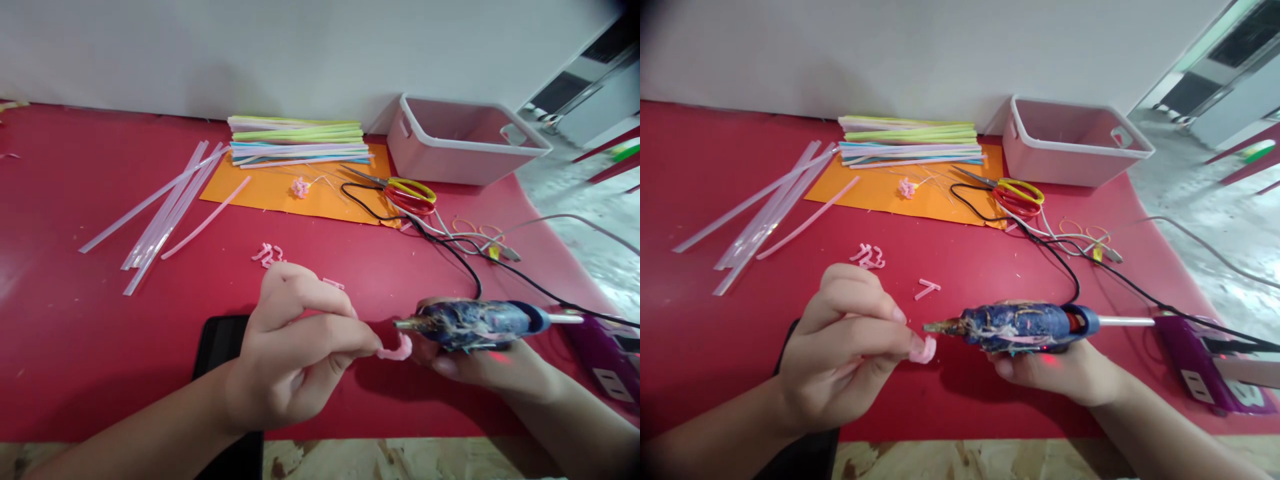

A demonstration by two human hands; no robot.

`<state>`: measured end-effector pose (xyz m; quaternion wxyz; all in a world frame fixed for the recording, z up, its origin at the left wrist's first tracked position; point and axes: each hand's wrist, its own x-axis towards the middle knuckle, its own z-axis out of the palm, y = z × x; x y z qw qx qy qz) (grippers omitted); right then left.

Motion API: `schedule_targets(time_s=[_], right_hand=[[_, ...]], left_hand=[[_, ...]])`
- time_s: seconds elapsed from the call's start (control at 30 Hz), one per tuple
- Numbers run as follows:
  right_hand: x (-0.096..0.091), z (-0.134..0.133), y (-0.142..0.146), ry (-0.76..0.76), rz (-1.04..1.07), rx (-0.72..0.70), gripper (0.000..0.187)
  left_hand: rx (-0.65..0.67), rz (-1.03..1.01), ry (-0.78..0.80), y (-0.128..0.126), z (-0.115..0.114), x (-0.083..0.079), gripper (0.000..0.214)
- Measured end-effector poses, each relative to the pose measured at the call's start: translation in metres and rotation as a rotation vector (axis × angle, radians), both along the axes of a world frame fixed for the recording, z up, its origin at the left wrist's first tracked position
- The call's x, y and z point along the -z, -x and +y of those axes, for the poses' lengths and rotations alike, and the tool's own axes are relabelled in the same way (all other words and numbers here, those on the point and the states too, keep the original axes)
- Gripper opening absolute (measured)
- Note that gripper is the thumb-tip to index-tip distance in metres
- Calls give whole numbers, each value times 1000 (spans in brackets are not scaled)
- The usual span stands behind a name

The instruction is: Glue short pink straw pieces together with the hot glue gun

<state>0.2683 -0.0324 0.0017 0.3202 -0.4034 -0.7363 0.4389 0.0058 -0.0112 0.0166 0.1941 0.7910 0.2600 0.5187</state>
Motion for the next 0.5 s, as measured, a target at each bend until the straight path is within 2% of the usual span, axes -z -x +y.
schedule_targets(time_s=[0.03,0.1,0.37,0.5], right_hand=[[-1,-1,0,106,60,-32,17],[0,-4,0,216,137,-69,11],[2,-9,-1,235,130,-46,17],[1,-7,-1,232,92,-105,17]], left_hand=[[6,-2,7,0,0,0,16],[11,-10,13,0,-1,-1,15],[22,-25,16,0,-1,-2,12],[47,-43,48,0,-2,-2,10]])
